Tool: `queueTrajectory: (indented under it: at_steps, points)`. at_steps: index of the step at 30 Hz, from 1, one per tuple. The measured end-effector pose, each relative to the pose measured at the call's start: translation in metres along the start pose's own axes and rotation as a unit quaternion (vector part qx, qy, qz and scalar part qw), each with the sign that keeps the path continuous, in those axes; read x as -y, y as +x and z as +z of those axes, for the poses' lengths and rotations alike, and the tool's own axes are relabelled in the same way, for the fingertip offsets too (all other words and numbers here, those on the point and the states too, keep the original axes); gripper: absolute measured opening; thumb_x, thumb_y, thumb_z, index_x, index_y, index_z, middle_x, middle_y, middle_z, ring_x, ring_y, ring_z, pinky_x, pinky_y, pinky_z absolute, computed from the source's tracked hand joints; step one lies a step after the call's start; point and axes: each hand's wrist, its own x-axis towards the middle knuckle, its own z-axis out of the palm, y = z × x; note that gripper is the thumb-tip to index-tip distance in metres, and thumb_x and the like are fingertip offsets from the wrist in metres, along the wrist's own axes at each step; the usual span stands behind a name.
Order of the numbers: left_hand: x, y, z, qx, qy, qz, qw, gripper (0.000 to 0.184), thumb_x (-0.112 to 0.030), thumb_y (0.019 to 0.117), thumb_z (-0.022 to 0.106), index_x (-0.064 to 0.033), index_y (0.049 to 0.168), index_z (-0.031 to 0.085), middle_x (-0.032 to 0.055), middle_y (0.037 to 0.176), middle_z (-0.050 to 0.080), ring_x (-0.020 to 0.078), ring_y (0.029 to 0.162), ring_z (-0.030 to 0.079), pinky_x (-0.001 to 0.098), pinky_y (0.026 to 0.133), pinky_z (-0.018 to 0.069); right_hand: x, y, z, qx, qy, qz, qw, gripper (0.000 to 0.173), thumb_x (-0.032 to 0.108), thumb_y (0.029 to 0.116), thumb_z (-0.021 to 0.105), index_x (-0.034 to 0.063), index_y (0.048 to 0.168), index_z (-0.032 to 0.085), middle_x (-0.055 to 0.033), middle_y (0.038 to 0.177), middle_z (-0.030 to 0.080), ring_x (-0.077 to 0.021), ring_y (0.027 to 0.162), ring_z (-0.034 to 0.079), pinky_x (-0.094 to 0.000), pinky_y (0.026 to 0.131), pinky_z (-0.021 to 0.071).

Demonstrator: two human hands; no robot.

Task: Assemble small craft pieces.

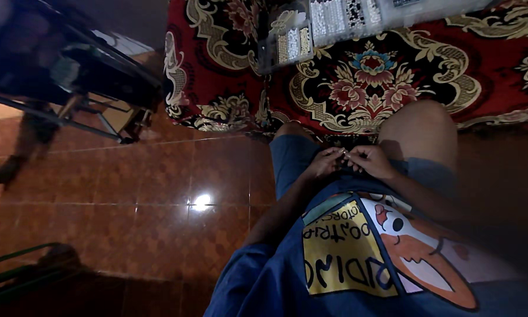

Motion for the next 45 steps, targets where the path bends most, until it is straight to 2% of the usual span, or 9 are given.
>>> queueTrajectory:
  at_steps: [20,25,30,38,45]
  points:
    - [-0.0001,-0.0016,0.0011,-0.019,0.006,0.045,0.999,0.014,-0.013,0.1064,0.052,-0.0063,0.108,0.064,-0.0012,0.098,0.066,0.0074,0.085,0.062,0.0278,0.076,0.0533,0.0011,0.0,0.0003,0.0,-0.008,0.013,1.0,0.015,0.01,0.1,0.065,-0.0002,0.092,0.071,0.0004,0.073,0.071,-0.0017,0.055,0.062,-0.018,0.054,0.053]
    - [0.001,-0.0022,0.002,-0.036,0.009,0.077,0.996,0.012,-0.01,0.1044,0.054,-0.0045,0.104,0.065,-0.0009,0.093,0.066,0.0057,0.08,0.061,0.0244,0.072,0.052,0.0036,-0.0007,0.0011,0.0,-0.001,0.02,1.0,0.014,0.009,0.101,0.063,-0.0012,0.096,0.071,0.0006,0.073,0.071,-0.0011,0.056,0.062,-0.0177,0.055,0.0539]
    - [0.0019,-0.0022,0.0031,-0.053,0.01,0.099,0.994,0.011,-0.007,0.1022,0.057,-0.0024,0.1,0.067,-0.0015,0.086,0.065,0.0039,0.073,0.059,0.0214,0.067,0.0504,0.0031,0.0,-0.0003,0.005,0.005,0.014,1.0,0.022,0.012,0.1052,0.056,-0.0023,0.099,0.071,0.0002,0.075,0.071,-0.0026,0.058,0.064,-0.0197,0.056,0.056]
    - [0.0012,-0.0028,0.0043,-0.069,0.011,0.106,0.992,0.012,-0.007,0.1025,0.057,-0.0032,0.101,0.068,-0.002,0.087,0.065,0.0039,0.072,0.058,0.0216,0.067,0.0504,0.0002,0.0019,0.0002,-0.002,0.016,0.022,1.0,0.027,0.015,0.1074,0.053,-0.003,0.098,0.07,-0.0014,0.076,0.072,-0.005,0.059,0.067,-0.0221,0.059,0.0586]
    - [0.0016,-0.0038,0.0051,-0.095,0.072,0.154,0.981,0.01,-0.005,0.0991,0.062,0.0004,0.099,0.071,-0.0001,0.088,0.069,0.0015,0.067,0.056,0.0188,0.062,0.0477,0.0038,0.0024,0.0011,-0.006,0.014,0.053,0.998,0.027,0.019,0.1081,0.053,-0.003,0.105,0.069,-0.0033,0.082,0.073,-0.006,0.062,0.068,-0.0228,0.062,0.0597]
